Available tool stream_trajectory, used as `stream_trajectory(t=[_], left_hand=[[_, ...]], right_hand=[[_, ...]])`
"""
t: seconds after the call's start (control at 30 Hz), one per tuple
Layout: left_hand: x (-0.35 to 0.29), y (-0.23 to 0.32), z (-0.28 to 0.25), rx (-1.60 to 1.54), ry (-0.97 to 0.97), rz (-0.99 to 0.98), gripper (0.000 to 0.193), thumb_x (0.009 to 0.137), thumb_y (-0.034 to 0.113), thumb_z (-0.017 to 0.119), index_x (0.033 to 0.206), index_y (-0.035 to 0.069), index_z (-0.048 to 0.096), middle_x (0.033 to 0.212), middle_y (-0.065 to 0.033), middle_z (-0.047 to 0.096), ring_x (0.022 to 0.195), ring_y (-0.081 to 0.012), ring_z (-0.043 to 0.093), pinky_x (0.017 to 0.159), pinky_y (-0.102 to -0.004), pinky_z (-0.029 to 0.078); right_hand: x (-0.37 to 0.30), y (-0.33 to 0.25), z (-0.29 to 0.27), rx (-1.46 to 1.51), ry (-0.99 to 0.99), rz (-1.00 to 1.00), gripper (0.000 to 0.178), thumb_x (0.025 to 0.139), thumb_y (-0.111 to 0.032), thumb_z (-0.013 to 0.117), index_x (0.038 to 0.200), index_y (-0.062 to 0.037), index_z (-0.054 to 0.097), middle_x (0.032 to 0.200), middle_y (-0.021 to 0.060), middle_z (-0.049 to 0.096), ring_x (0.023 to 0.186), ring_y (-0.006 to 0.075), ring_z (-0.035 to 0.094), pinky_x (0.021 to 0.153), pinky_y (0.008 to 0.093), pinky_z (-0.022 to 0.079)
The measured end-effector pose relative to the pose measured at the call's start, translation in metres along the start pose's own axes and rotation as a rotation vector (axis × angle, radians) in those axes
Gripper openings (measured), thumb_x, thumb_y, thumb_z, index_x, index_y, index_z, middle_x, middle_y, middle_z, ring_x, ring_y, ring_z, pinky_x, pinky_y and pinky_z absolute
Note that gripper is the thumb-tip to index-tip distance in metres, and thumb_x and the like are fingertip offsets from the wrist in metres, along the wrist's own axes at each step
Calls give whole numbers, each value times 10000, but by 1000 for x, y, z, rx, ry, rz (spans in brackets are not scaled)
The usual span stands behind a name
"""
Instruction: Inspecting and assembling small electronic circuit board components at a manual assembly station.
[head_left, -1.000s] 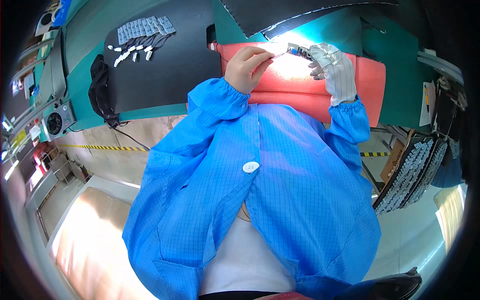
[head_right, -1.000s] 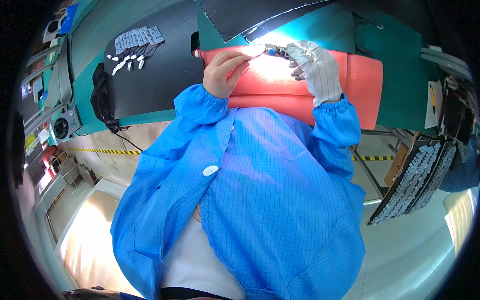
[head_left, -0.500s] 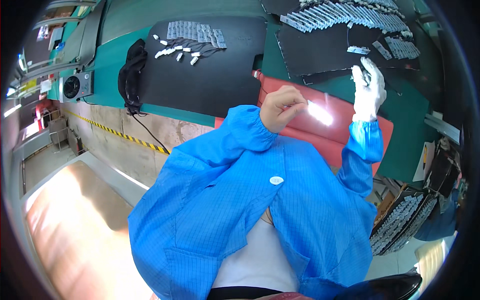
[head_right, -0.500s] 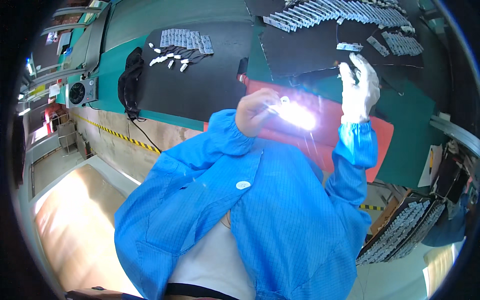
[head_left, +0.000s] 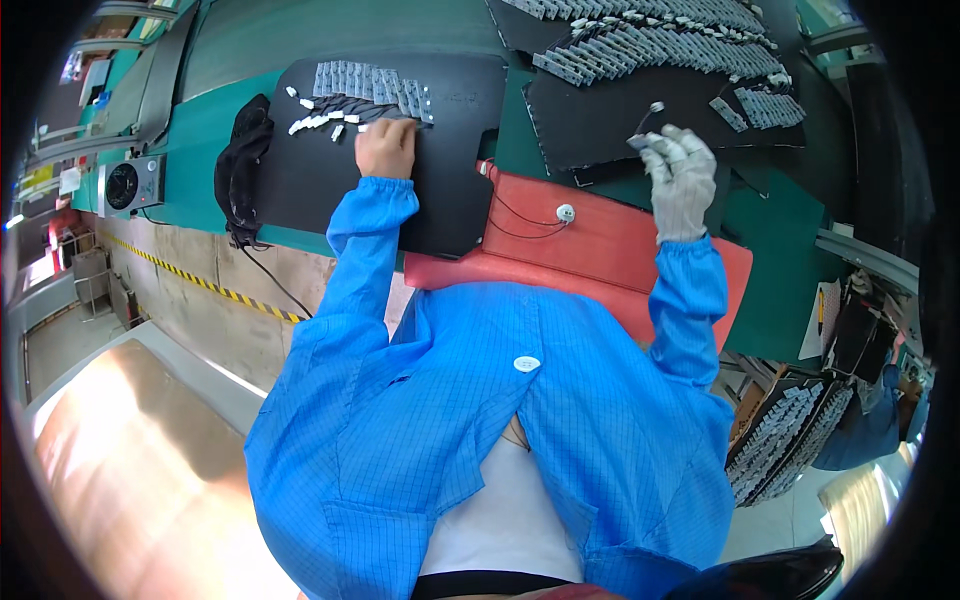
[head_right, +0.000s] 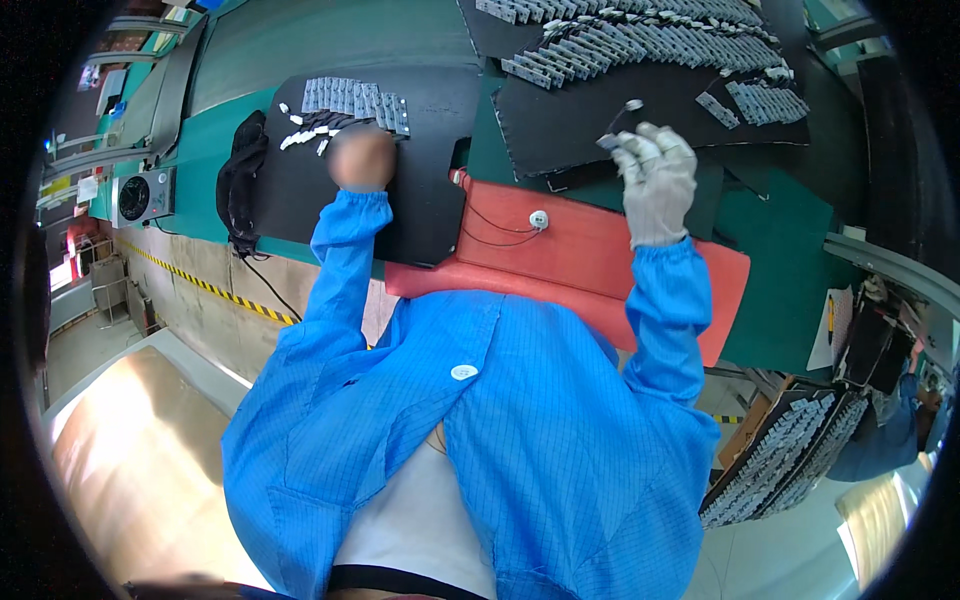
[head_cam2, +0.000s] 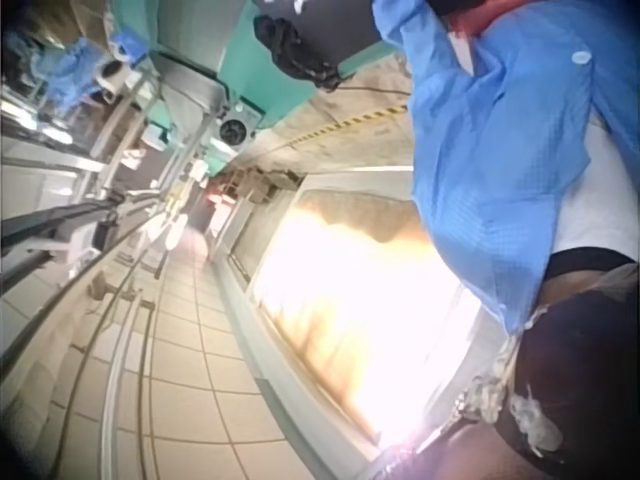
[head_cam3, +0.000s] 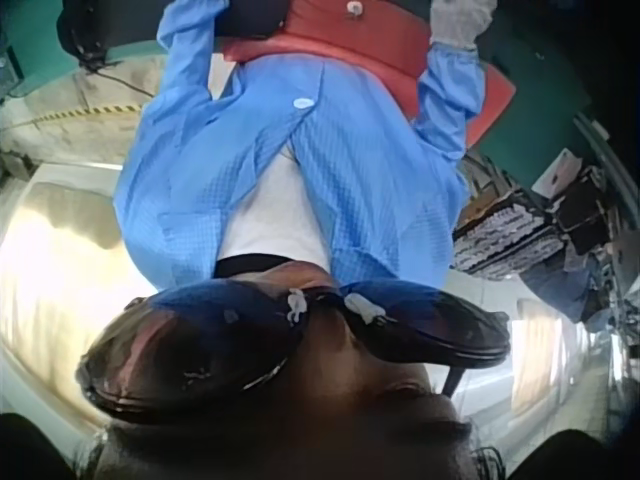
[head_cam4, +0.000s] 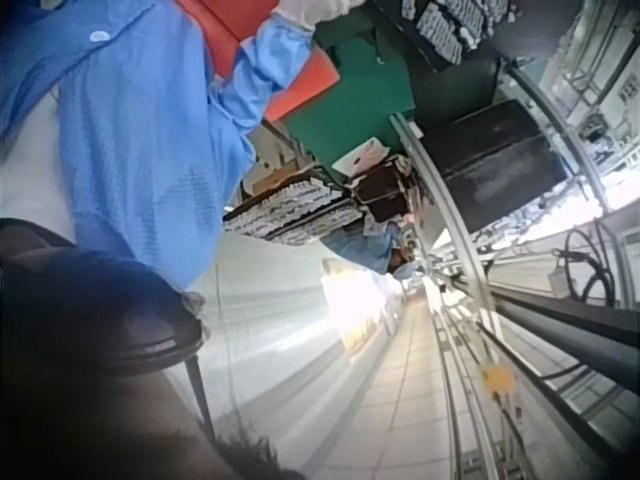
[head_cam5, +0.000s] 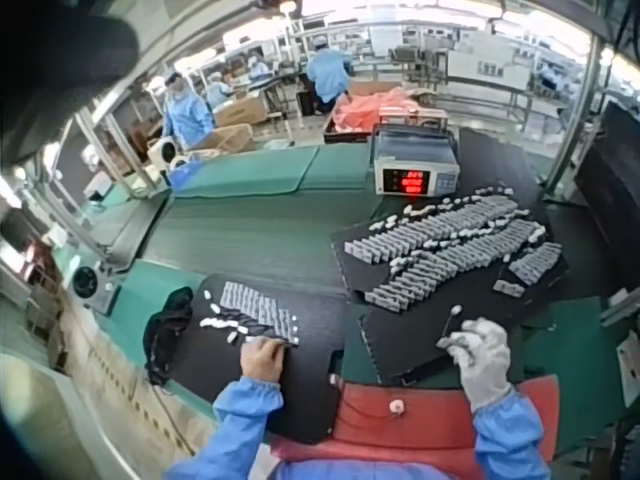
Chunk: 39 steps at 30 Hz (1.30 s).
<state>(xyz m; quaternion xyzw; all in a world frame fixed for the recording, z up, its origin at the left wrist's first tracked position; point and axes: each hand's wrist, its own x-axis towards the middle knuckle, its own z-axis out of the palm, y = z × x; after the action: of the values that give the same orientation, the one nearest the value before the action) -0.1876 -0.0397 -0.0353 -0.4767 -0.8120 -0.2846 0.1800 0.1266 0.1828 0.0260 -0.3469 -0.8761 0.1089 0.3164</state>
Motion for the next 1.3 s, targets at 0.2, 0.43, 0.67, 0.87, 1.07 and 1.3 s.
stream_trajectory(t=[0.2, 0.43, 0.67, 0.87, 1.07, 1.3], left_hand=[[9, 104, -30, -771, -315, -179, 275, 689, -17, 703, 949, 66, 674, 767, -66, 596, 749, -172, 597, 686, -299, 470], [-16, 158, -7, -1061, -692, -133, 206, 745, 23, 701, 949, 41, 683, 848, -57, 568, 749, -156, 580, 683, -273, 474], [-21, 169, 4, -979, -675, -185, 190, 798, 62, 673, 971, -16, 659, 879, -110, 658, 823, -187, 651, 728, -274, 510], [-29, 176, 6, -971, -642, -188, 170, 777, 57, 687, 936, 2, 671, 881, -121, 652, 802, -209, 652, 725, -281, 520], [-45, 170, 19, -870, -446, 17, 149, 733, 68, 707, 881, 68, 686, 814, -89, 634, 771, -251, 619, 666, -330, 515], [-37, 176, 6, -726, -339, 266, 192, 697, 47, 715, 886, 63, 688, 861, -77, 629, 824, -251, 594, 712, -360, 498]], right_hand=[[-30, -64, -22, 967, -559, 258, 162, 826, -30, 632, 981, 15, 626, 893, 72, 678, 762, 113, 621, 645, 224, 494], [-37, -75, -43, 1369, -602, 743, 191, 817, -39, 588, 1004, -3, 597, 851, 146, 643, 658, 180, 650, 558, 255, 529], [-65, -33, -26, 1783, -344, 898, 341, 877, -168, 600, 1176, -15, 547, 1118, 119, 589, 913, 118, 574, 722, 238, 494], [-73, -33, -38, 1200, -330, 652, 346, 849, -16, 581, 1188, 32, 528, 1083, 113, 619, 800, 150, 627, 688, 253, 528], [-79, -24, -48, 604, -308, 211, 198, 739, 16, 659, 935, -5, 679, 992, 79, 656, 747, 113, 628, 614, 244, 535], [-67, -29, -45, 701, -446, 793, 330, 913, -257, 496, 1133, -27, 586, 793, 137, 651, 561, 159, 644, 444, 230, 491]])
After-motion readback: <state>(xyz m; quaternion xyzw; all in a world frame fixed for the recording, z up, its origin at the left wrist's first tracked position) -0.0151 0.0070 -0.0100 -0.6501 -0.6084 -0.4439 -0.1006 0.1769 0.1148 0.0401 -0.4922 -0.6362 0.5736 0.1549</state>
